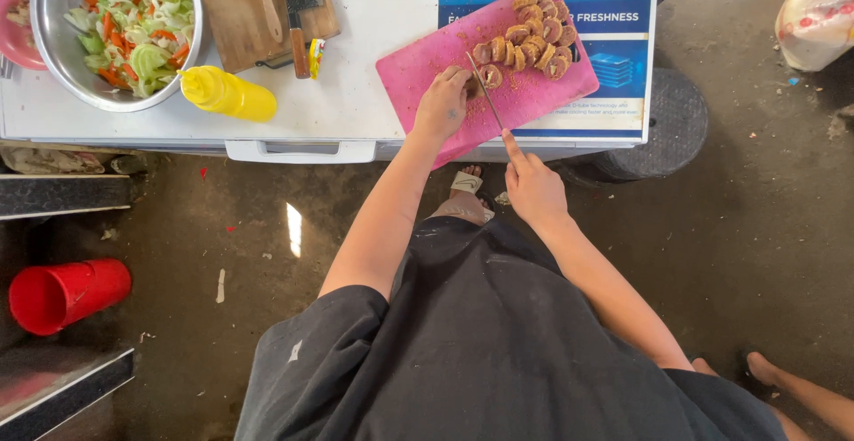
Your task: The person slices cylindrical fried food items into smaller pieces on a pink cutting board using a knife. They hold the food with their left hand and cut it into bite-sized portions, arranging the slices on the board.
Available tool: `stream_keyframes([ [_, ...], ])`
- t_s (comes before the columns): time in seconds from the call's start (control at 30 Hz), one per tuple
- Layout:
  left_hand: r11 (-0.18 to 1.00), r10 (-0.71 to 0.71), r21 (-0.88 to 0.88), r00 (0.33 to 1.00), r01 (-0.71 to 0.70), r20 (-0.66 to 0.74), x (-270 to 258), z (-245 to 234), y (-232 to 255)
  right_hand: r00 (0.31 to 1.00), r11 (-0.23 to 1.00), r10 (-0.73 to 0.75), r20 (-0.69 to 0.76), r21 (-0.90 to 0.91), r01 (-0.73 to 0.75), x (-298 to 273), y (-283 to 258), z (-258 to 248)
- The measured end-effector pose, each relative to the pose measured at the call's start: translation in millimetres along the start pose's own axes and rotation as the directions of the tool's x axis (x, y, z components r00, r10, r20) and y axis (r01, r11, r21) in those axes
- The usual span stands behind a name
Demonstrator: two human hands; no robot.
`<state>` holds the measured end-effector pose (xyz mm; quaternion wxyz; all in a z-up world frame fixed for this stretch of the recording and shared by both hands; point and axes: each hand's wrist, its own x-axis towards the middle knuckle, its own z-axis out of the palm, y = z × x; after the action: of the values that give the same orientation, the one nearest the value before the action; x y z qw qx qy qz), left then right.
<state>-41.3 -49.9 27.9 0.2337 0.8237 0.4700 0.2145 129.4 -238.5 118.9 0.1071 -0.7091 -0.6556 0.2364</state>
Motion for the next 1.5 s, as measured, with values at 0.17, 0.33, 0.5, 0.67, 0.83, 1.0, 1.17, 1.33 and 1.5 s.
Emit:
stream_keyframes([
  [0.17, 1.000, -0.002, 0.010, 1.000, 0.002, -0.020, 2, 8, -6, 0.999, 0.999, -0.035, 0.008, -0.039, 0.035, -13, -14, -16],
  [0.33, 0.999, -0.049, -0.012, 0.999, 0.049, 0.007, 2, 28, -27, 0.966, 0.990, 0.120, 0.229, 0.044, -0.134, -7, -35, -34],
  [0.5, 0.998, -0.064, 0.020, 0.997, 0.064, 0.034, 1, 11, -13, 0.976, 0.984, 0.103, 0.192, 0.123, -0.128, 47, -44, -24],
  [0.67, 0.996, -0.090, 0.011, 0.995, 0.090, 0.051, 0, 2, -9, 0.984, 0.975, 0.079, 0.159, 0.195, -0.110, 46, -65, -45],
  [0.83, 0.998, 0.002, 0.067, 1.000, -0.004, 0.027, -3, 4, -12, 0.958, 0.974, 0.165, 0.234, 0.114, -0.195, -4, -50, -43],
  [1.0, 0.998, 0.055, 0.026, 0.998, -0.055, -0.004, 2, 28, -32, 0.984, 0.968, 0.105, 0.145, 0.211, -0.134, 52, -44, -11],
  [1.17, 0.997, -0.020, -0.073, 1.000, 0.020, -0.008, -4, 9, -15, 0.993, 0.939, 0.111, 0.030, 0.323, -0.114, 30, -34, 6],
  [1.33, 0.997, -0.050, -0.055, 0.999, 0.050, 0.003, -10, 10, -17, 0.993, 0.952, 0.103, 0.059, 0.282, -0.116, -20, -7, 34],
  [1.5, 0.998, 0.019, -0.059, 0.999, -0.022, -0.042, -16, 12, -21, 0.996, 0.964, 0.093, 0.009, 0.250, -0.092, 26, -25, 20],
])
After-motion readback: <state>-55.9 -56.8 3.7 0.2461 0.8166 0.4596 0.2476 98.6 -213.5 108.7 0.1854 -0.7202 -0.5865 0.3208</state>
